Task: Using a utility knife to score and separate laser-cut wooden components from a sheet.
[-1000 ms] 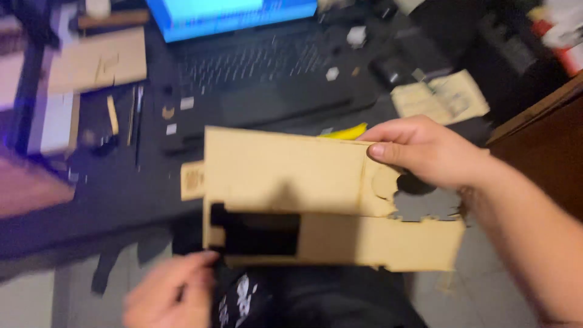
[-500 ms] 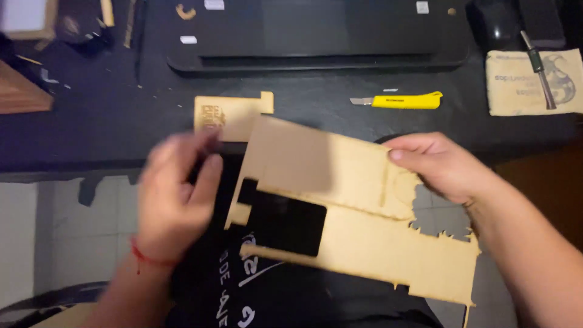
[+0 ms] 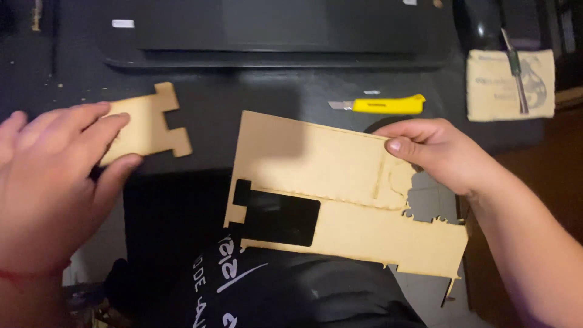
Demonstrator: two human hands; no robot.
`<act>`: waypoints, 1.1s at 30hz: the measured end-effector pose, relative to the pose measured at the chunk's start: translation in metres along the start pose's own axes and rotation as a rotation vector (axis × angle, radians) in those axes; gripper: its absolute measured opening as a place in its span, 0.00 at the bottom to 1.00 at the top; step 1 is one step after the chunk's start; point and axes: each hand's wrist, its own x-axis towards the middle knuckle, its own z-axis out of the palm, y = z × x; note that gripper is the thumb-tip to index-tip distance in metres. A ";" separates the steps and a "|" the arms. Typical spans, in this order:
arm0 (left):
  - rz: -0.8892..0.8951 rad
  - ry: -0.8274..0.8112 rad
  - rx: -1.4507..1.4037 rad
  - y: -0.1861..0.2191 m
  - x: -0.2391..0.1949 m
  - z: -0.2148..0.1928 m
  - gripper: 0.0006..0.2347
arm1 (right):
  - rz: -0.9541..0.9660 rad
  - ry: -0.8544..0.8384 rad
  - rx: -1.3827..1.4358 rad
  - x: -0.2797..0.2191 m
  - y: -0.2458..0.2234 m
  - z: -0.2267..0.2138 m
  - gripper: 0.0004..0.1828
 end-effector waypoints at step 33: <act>0.470 0.210 -0.562 0.078 0.042 0.032 0.17 | -0.884 0.074 -1.250 0.047 -0.037 -0.007 0.19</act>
